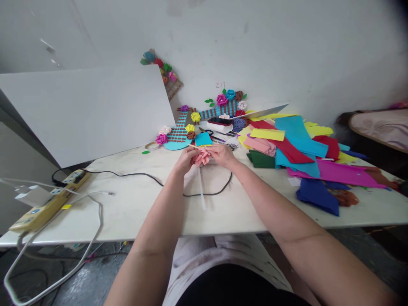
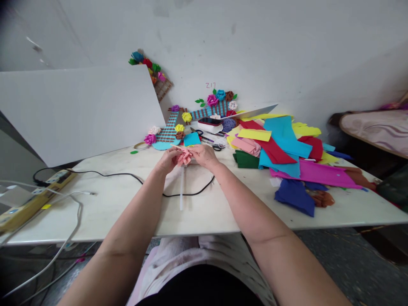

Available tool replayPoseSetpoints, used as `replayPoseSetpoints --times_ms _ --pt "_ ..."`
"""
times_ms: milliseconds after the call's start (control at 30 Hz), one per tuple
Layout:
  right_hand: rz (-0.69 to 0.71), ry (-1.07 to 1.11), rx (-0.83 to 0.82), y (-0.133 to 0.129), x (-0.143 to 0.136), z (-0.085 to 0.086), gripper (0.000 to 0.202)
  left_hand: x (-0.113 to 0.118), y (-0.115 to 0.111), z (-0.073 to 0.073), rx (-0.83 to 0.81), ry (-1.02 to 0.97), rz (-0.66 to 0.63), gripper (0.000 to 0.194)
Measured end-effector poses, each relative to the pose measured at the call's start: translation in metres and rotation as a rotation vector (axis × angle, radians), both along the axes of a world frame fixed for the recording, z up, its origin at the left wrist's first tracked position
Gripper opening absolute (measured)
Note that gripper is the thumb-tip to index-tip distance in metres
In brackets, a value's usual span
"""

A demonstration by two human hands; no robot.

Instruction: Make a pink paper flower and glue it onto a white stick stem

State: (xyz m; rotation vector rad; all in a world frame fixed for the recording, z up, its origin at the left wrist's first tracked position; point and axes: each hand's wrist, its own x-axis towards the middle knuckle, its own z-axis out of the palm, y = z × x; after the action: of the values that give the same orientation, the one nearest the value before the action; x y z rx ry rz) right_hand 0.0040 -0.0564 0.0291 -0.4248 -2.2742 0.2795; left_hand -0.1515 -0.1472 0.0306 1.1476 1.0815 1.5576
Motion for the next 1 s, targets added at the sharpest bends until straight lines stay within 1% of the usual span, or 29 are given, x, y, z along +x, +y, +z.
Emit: replayPoseSetpoints --times_ms 233,467,600,667,867,1000 --pt "0.008 0.005 0.006 -0.0030 -0.0004 0.0014 0.028 0.0025 0.0008 -0.0008 0.024 -0.018 0.039 0.018" --pt "0.014 -0.017 0.003 -0.0057 -0.0007 0.0036 0.028 0.0047 -0.0016 0.0017 0.053 -0.001 0.033 0.021" --pt "0.029 -0.014 0.006 -0.0050 -0.0008 0.0029 0.028 0.0042 -0.0028 0.0025 0.059 0.025 -0.008 0.022" --pt "0.035 -0.013 0.007 -0.0048 -0.0008 0.0023 0.029 0.0042 -0.0032 0.0029 0.057 0.034 -0.013 0.021" --pt "0.030 -0.011 0.002 -0.0066 -0.0004 0.0033 0.031 0.0050 -0.0039 0.0041 0.030 0.007 0.041 0.018" --pt "0.023 -0.019 -0.001 -0.0073 -0.0008 0.0040 0.033 0.0037 -0.0035 0.0039 0.010 -0.019 0.026 0.016"
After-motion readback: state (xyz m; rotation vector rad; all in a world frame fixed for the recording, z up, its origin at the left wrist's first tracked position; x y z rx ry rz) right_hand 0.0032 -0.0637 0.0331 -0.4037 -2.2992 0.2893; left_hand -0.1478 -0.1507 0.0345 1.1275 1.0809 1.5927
